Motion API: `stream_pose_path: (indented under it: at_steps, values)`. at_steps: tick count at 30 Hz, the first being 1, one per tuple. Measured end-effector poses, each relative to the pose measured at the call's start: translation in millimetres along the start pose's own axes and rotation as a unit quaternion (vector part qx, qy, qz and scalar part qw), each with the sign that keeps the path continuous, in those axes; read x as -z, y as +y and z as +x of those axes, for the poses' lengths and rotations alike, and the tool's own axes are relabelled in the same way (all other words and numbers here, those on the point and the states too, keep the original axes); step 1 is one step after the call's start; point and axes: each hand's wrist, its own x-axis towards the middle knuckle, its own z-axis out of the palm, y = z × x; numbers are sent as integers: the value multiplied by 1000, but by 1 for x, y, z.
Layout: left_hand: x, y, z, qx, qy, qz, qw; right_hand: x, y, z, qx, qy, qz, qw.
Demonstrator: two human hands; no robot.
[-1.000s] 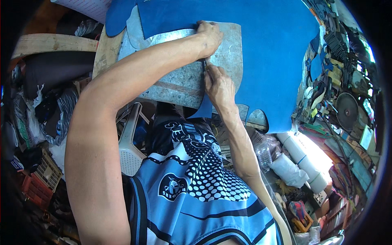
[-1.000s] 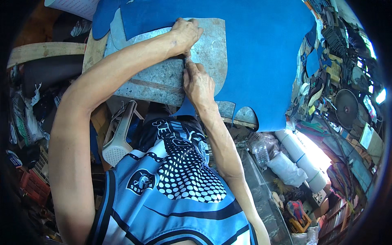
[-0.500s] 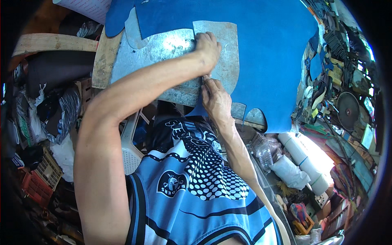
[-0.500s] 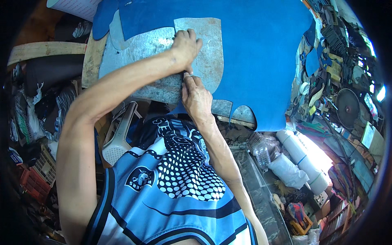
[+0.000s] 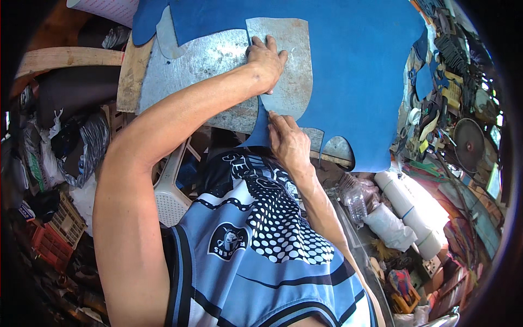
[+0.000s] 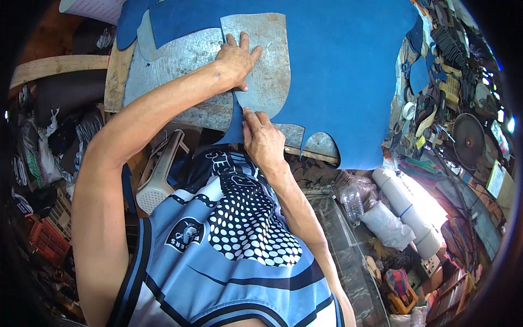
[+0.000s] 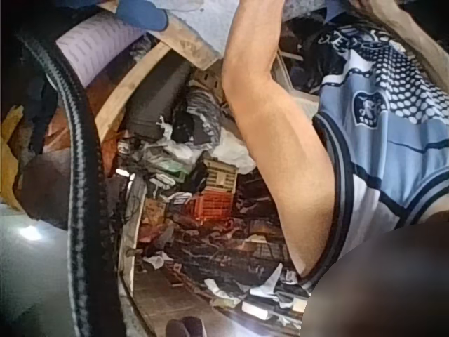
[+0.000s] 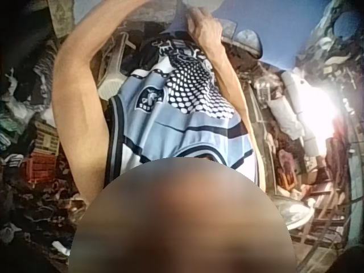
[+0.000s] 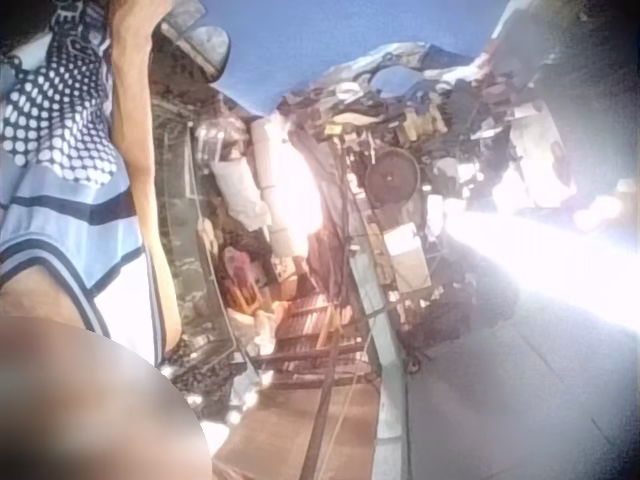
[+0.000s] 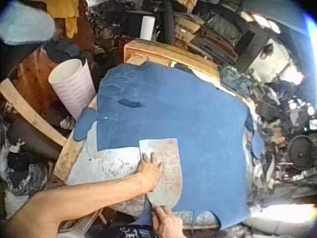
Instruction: Marking shoe component patterns onto blue leather using metal templates and a marker.
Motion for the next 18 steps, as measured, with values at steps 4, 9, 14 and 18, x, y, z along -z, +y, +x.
stream_pose_path:
  at_steps: [4, 9, 14, 18]
  values:
    - [2, 1, -1, 9, -18, -23, 1000, 13, 8, -11, 1, -21, -17, 1000]
    - [-5, 14, -2, 8, -11, 51, 999, 18, 16, -14, -7, -43, -44, 998]
    - [2, 50, -26, 25, -48, 75, 996, 19, 24, -13, -4, -60, -36, 998]
    - [-2, 50, -25, 40, -55, 9, 998, 24, 28, -10, 22, -72, -28, 997]
